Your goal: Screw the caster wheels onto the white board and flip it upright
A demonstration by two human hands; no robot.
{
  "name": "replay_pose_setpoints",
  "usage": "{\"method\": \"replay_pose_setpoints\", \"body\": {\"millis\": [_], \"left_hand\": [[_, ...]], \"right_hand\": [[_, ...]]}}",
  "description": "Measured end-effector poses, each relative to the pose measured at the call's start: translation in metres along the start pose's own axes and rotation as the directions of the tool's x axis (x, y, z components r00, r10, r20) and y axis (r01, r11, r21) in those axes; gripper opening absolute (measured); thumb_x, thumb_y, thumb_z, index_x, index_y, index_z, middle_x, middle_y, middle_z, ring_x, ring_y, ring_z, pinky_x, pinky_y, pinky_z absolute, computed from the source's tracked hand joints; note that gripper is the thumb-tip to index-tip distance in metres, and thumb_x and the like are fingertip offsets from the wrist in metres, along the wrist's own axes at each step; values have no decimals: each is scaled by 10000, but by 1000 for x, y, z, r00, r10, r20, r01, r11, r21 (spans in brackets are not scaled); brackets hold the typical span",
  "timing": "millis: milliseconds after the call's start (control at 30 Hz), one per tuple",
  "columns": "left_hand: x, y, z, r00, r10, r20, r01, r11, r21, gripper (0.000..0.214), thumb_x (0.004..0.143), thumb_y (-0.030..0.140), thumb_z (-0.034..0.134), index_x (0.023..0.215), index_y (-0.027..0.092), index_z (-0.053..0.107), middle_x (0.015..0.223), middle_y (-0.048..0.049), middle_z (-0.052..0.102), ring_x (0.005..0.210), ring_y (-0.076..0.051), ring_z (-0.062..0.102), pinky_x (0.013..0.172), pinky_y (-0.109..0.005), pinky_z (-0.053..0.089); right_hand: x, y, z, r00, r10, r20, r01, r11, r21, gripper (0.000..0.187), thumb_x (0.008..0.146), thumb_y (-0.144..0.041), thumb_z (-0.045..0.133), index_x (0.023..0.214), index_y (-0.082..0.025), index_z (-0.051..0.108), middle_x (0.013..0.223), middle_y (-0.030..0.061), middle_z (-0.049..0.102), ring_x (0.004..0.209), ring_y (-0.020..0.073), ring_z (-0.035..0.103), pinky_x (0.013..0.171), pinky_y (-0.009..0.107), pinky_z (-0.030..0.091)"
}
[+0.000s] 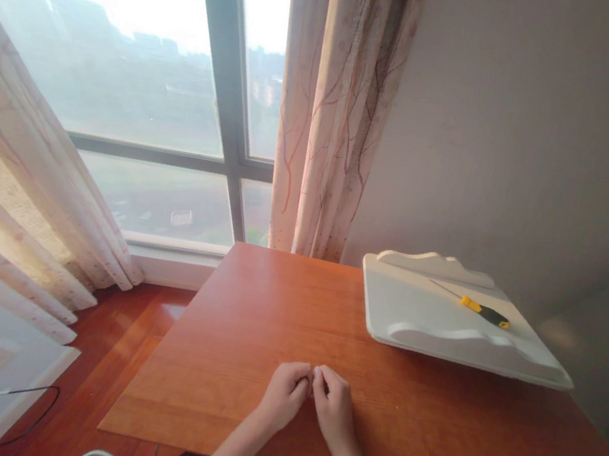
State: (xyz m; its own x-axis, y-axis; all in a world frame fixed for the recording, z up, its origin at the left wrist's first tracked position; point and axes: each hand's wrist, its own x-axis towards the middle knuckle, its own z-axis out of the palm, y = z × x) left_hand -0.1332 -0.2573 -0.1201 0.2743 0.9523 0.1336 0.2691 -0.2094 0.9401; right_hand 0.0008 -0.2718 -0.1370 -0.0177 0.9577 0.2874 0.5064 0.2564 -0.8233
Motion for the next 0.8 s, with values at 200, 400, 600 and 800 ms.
{"method": "replay_pose_setpoints", "body": {"millis": [200,400,600,800], "left_hand": [[0,0,0,1000,-4,-4,4,1000,5,218,747,116,411,541,187,424,535,14,490,551,-126,460,595,-236,329],[0,0,0,1000,-3,-2,3,1000,7,210,738,112,411,543,189,427,536,13,491,552,-129,458,590,-239,323],[0,0,-1,1000,-2,-2,2,1000,3,206,731,110,411,542,190,426,537,14,491,550,-127,457,585,-236,321],[0,-2,1,1000,-5,-4,4,1000,-7,198,720,110,413,539,191,423,525,15,484,540,-125,449,580,-233,323]], "right_hand": [[0,1,1,1000,0,2,0,1000,2,393,1024,-347,394,650,-230,420,613,-7,565,567,141,508,572,262,318],[-1,2,1,1000,2,5,-2,1000,2,394,1026,-350,397,652,-228,417,614,-11,556,569,139,503,573,261,310],[0,1,1,1000,-2,5,2,1000,6,393,1024,-348,396,650,-229,418,614,-10,557,569,140,508,574,260,315],[1,1,1,1000,-6,-2,6,1000,10,390,1017,-342,411,645,-227,439,607,-9,566,557,140,508,560,258,310]]}}
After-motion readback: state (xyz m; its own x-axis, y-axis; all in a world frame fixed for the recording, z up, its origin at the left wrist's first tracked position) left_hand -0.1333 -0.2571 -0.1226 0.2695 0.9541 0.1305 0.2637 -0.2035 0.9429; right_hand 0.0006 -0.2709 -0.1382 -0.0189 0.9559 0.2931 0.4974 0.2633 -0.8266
